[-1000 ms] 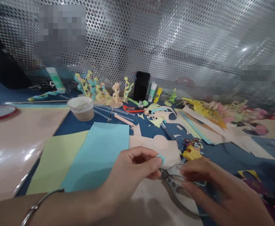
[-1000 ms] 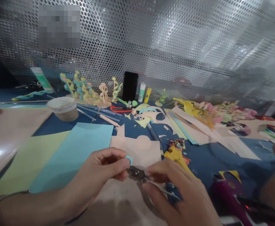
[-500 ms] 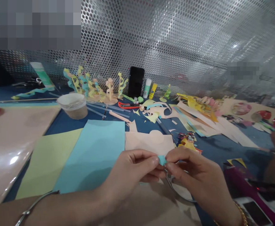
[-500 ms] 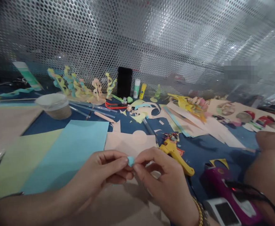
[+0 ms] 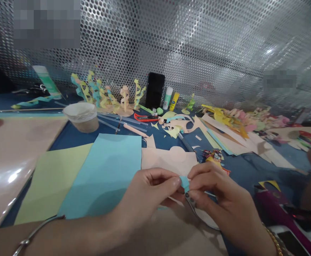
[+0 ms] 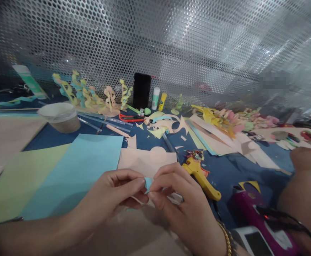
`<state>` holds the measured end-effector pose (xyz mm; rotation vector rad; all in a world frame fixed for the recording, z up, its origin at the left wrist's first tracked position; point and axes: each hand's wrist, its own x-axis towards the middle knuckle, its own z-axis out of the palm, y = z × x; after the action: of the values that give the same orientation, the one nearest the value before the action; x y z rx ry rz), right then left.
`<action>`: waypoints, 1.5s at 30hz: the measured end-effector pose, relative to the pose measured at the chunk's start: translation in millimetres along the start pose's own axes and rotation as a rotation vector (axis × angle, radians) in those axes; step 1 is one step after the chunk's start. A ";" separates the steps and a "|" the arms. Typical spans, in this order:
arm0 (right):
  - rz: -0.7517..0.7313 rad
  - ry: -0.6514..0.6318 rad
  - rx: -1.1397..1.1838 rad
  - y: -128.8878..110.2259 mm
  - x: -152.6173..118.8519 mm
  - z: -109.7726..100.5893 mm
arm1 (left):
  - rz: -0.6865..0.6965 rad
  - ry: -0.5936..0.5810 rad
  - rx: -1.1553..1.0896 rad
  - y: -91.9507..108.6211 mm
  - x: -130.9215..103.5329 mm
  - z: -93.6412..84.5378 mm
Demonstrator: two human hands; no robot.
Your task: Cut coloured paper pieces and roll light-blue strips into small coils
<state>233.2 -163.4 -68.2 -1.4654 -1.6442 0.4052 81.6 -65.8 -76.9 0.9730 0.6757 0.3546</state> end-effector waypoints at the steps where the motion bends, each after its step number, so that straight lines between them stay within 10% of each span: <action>1: 0.013 -0.013 -0.004 -0.5 0.2 -0.1 | 0.006 0.005 0.004 -0.3 0.1 0.4; 14: 0.090 -0.060 0.039 1.5 -0.1 2.1 | 0.020 0.010 0.055 0.1 0.6 0.2; 26: 0.424 0.077 0.707 5.2 4.3 17.8 | 0.065 -0.027 0.021 -5.2 2.5 -0.2; 45: 0.555 0.062 0.718 7.0 20.7 25.0 | 0.105 0.144 -0.043 4.3 9.8 -3.3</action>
<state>220.0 -135.1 -79.4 -1.3129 -0.8594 1.1134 86.8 -55.9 -78.0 0.9504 0.7464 0.5331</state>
